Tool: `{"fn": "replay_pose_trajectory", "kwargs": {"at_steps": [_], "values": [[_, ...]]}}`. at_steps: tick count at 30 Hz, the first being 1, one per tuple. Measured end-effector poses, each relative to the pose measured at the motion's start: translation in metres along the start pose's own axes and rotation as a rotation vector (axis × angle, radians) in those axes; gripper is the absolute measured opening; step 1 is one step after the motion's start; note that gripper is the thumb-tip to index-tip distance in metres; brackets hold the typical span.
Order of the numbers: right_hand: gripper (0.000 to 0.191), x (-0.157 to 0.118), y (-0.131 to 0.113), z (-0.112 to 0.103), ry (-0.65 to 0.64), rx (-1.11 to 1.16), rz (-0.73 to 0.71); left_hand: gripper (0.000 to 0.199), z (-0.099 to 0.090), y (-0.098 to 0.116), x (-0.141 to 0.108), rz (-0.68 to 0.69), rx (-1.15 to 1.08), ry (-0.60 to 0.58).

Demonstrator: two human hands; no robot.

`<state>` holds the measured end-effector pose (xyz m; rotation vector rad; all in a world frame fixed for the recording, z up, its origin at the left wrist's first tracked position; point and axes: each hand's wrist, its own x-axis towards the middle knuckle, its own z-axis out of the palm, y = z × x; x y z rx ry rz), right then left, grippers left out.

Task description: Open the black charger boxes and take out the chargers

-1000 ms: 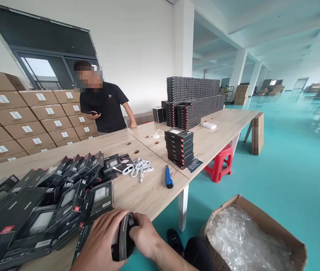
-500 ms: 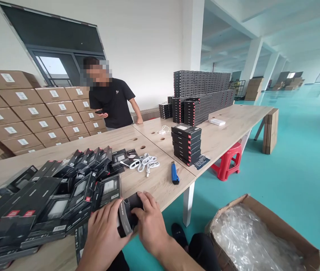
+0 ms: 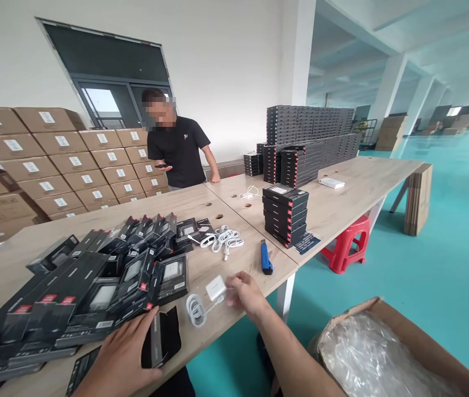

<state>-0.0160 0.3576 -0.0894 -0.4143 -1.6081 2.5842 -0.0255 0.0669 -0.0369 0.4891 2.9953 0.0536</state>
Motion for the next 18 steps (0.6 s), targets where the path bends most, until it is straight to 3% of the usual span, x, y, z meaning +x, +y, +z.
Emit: {"fn": "replay_pose_trajectory", "kwargs": {"at_steps": [3, 6, 8, 10, 11, 12, 15, 16, 18], "values": [[0.037, 0.005, -0.004, -0.011, 0.007, 0.085, 0.023, 0.110, 0.006, -0.017, -0.004, 0.000, -0.018, 0.021], [0.038, -0.002, -0.008, -0.015, -0.020, 0.155, 0.033, 0.099, 0.004, -0.017, -0.008, 0.046, -0.165, 0.267], [0.036, -0.010, -0.013, -0.015, -0.052, 0.182, 0.044, 0.085, -0.004, -0.005, -0.009, 0.052, -0.416, 0.449], [0.035, -0.017, -0.020, -0.014, -0.090, 0.190, 0.065, 0.075, -0.014, 0.014, -0.005, 0.033, -0.807, 0.458], [0.034, -0.020, -0.025, -0.014, -0.112, 0.192, 0.076, 0.073, -0.019, 0.025, -0.001, 0.029, -1.051, 0.366], [0.034, -0.021, -0.030, -0.013, -0.136, 0.191, 0.085, 0.072, -0.022, 0.035, 0.005, 0.033, -1.290, 0.193], [0.035, -0.021, -0.046, -0.014, -0.193, 0.106, 0.067, 0.062, -0.020, 0.063, 0.021, 0.064, -1.815, -0.440], [0.037, -0.020, -0.051, -0.016, -0.185, 0.029, 0.025, 0.057, -0.015, 0.071, 0.025, 0.070, -1.915, -0.565], [0.042, -0.020, -0.059, -0.020, -0.071, -0.208, -0.169, 0.047, -0.003, 0.085, 0.028, 0.066, -2.064, -0.616]]}}
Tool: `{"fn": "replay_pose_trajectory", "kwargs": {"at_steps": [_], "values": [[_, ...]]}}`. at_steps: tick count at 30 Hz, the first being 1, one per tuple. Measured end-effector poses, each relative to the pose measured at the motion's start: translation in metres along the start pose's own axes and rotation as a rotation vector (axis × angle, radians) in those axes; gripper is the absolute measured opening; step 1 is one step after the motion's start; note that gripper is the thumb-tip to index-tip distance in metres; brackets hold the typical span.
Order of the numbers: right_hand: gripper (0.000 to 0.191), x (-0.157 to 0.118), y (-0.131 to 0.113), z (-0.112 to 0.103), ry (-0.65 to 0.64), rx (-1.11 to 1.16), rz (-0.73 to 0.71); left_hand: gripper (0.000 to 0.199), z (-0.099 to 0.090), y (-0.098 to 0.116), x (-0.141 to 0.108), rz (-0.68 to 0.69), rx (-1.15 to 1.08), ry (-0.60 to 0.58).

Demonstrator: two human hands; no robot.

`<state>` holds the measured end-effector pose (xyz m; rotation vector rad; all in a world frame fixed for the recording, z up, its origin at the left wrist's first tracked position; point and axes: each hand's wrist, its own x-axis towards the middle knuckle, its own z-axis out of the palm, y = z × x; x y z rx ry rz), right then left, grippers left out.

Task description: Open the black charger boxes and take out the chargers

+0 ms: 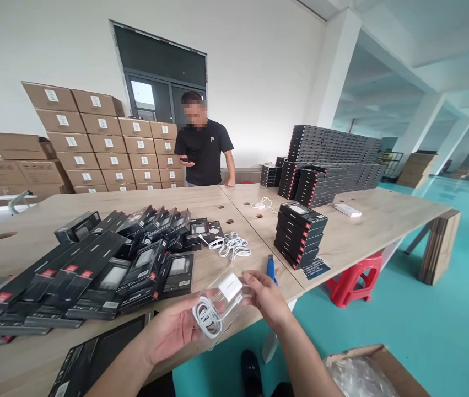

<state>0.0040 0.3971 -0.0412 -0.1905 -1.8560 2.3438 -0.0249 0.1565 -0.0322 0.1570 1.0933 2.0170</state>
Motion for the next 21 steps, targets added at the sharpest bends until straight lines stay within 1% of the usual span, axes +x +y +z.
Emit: {"fn": "replay_pose_trajectory", "kwargs": {"at_steps": [2, 3, 4, 5, 6, 7, 8, 10, 11, 13, 16, 18, 21], "values": [[0.038, -0.007, -0.005, -0.003, 0.147, -0.335, -0.286, 0.041, 0.003, -0.018, 0.006, 0.080, -0.106, 0.035], [0.031, -0.013, -0.007, -0.002, 0.171, -0.508, -0.431, 0.038, 0.004, -0.026, 0.008, 0.118, -0.151, 0.052], [0.022, -0.022, -0.008, 0.001, 0.142, -0.675, -0.548, 0.034, 0.005, -0.034, 0.009, 0.152, -0.191, 0.068], [0.015, -0.031, -0.007, 0.006, 0.068, -0.832, -0.631, 0.031, 0.006, -0.040, 0.010, 0.182, -0.222, 0.083], [0.011, -0.040, -0.006, 0.012, -0.029, -0.977, -0.674, 0.029, 0.008, -0.045, 0.011, 0.208, -0.237, 0.094], [0.009, -0.049, -0.003, 0.019, -0.111, -1.107, -0.688, 0.028, 0.009, -0.049, 0.012, 0.230, -0.238, 0.100], [0.007, -0.057, 0.001, 0.025, -0.167, -1.215, -0.687, 0.028, 0.010, -0.052, 0.012, 0.249, -0.230, 0.107], [0.009, -0.066, 0.012, 0.036, -0.196, -1.343, -0.663, 0.029, 0.012, -0.055, 0.012, 0.277, -0.185, 0.115], [0.011, -0.068, 0.017, 0.039, -0.187, -1.355, -0.644, 0.029, 0.012, -0.056, 0.012, 0.288, -0.158, 0.112], [0.013, -0.067, 0.026, 0.042, -0.153, -1.304, -0.582, 0.028, 0.012, -0.057, 0.009, 0.301, -0.115, 0.096], [0.021, -0.060, 0.033, 0.040, -0.107, -1.125, -0.441, 0.025, 0.011, -0.059, 0.005, 0.322, -0.068, 0.043], [0.029, -0.056, 0.035, 0.037, -0.107, -0.933, -0.351, 0.025, 0.010, -0.060, 0.002, 0.335, -0.045, 0.012], [0.044, -0.050, 0.039, 0.031, -0.145, -0.538, -0.214, 0.022, 0.007, -0.060, 0.001, 0.323, -0.087, 0.008]]}}
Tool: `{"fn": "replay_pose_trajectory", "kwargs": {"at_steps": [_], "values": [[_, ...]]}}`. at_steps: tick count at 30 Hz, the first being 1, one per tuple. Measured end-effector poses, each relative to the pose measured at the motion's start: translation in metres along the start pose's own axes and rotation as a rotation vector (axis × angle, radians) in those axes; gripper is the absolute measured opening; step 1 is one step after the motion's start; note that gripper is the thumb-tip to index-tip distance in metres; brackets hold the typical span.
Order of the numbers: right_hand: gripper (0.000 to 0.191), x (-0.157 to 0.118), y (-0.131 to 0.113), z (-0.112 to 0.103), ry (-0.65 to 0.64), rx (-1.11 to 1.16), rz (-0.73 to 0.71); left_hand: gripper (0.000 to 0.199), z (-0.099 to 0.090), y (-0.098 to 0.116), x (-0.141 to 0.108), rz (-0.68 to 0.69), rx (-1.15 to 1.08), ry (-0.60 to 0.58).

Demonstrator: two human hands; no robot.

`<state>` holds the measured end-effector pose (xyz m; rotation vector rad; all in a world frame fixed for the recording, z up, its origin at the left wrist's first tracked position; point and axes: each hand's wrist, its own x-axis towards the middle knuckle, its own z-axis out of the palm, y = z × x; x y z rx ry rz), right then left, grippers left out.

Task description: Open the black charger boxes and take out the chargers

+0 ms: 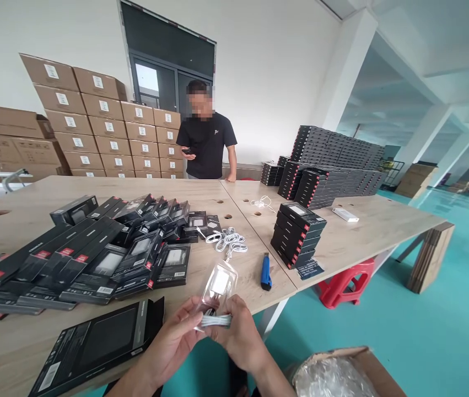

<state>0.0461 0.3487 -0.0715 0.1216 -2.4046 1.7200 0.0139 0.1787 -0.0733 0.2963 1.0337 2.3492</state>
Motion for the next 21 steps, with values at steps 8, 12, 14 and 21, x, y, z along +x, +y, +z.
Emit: {"fn": "replay_pose_trajectory", "kwargs": {"at_steps": [8, 12, 14, 21], "values": [[0.031, -0.005, 0.002, -0.019, 0.033, -0.289, -0.450, 0.046, -0.001, -0.005, -0.002, -0.006, -0.136, -0.009], [0.040, -0.009, -0.007, -0.022, -0.059, -0.524, -0.637, 0.039, 0.002, -0.004, -0.003, -0.046, -0.194, -0.088], [0.039, -0.011, -0.005, -0.019, -0.025, -0.497, -0.681, 0.034, 0.002, -0.005, -0.004, -0.073, -0.234, -0.096], [0.018, -0.018, 0.013, -0.001, 0.399, -0.225, -0.358, 0.051, 0.012, -0.012, -0.010, 0.016, -0.118, -0.072]]}}
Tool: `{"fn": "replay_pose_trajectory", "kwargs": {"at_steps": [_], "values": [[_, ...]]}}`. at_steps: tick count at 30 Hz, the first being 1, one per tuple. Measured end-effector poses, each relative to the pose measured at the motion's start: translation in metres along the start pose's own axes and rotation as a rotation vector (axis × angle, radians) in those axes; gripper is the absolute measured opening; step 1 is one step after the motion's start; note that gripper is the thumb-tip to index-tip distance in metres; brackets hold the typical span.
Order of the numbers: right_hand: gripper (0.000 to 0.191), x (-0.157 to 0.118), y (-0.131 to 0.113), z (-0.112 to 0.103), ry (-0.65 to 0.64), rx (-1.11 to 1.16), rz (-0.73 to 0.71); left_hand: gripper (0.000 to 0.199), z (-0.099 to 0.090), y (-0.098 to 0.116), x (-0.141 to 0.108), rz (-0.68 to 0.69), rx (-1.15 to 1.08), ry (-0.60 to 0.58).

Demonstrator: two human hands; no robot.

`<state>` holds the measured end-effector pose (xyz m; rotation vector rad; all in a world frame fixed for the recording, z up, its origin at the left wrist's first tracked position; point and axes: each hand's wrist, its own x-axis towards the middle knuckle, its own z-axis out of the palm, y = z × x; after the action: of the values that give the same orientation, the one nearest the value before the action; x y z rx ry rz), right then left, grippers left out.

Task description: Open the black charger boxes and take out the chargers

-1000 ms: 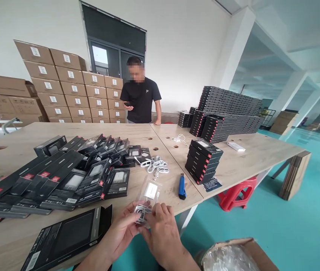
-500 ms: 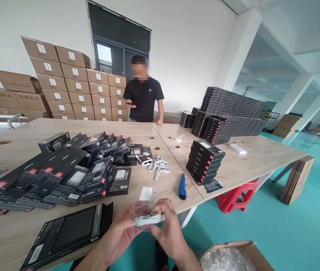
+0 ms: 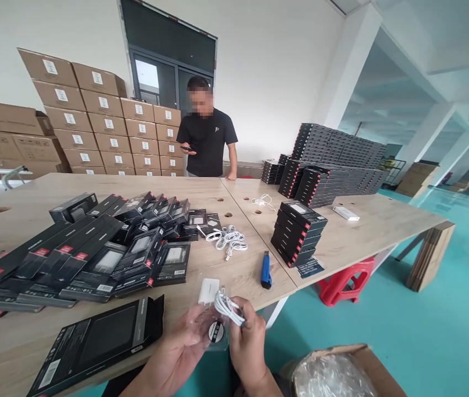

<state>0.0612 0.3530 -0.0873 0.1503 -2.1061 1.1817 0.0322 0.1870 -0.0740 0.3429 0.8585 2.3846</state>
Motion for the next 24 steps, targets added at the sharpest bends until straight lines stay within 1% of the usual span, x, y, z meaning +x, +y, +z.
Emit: {"fn": "replay_pose_trajectory", "kwargs": {"at_steps": [2, 3, 5, 6, 8, 10, 12, 14, 16, 18, 19, 21, 24], "values": [[0.016, 0.002, -0.002, 0.001, -0.100, 0.041, -0.066, 0.047, 0.001, 0.000, -0.002, 0.028, 0.027, -0.006], [0.021, 0.005, -0.004, 0.000, -0.166, 0.043, -0.130, 0.045, 0.001, 0.000, -0.003, 0.027, 0.022, 0.002], [0.041, 0.010, -0.008, -0.002, -0.291, 0.005, -0.252, 0.040, -0.003, 0.001, -0.004, 0.000, -0.020, 0.041], [0.050, 0.012, -0.009, -0.004, -0.340, -0.025, -0.289, 0.037, -0.005, 0.002, -0.004, -0.023, -0.045, 0.069], [0.061, 0.014, -0.012, -0.007, -0.418, -0.069, -0.314, 0.033, -0.008, 0.003, -0.003, -0.068, -0.078, 0.126], [0.066, 0.016, -0.014, -0.010, -0.473, -0.077, -0.307, 0.029, -0.009, 0.004, -0.003, -0.090, -0.075, 0.177], [0.070, 0.016, -0.016, -0.012, -0.493, -0.064, -0.293, 0.029, -0.007, 0.005, -0.003, -0.092, -0.055, 0.212], [0.067, 0.017, -0.019, -0.014, -0.499, -0.042, -0.274, 0.032, -0.005, 0.006, -0.004, -0.084, -0.042, 0.235], [0.053, 0.018, -0.022, -0.015, -0.501, -0.044, -0.254, 0.034, -0.003, 0.006, -0.004, -0.084, -0.027, 0.236], [0.035, 0.018, -0.023, -0.016, -0.475, -0.100, -0.264, 0.032, -0.001, 0.007, -0.004, -0.092, -0.008, 0.222], [0.028, 0.018, -0.023, -0.016, -0.451, -0.146, -0.291, 0.030, 0.000, 0.007, -0.005, -0.101, 0.000, 0.213], [0.025, 0.018, -0.023, -0.016, -0.402, -0.230, -0.390, 0.027, 0.002, 0.008, -0.005, -0.116, 0.004, 0.202], [0.022, 0.019, -0.018, -0.017, -0.331, -0.240, -0.538, 0.022, 0.009, 0.010, -0.007, -0.101, 0.040, 0.173]]}}
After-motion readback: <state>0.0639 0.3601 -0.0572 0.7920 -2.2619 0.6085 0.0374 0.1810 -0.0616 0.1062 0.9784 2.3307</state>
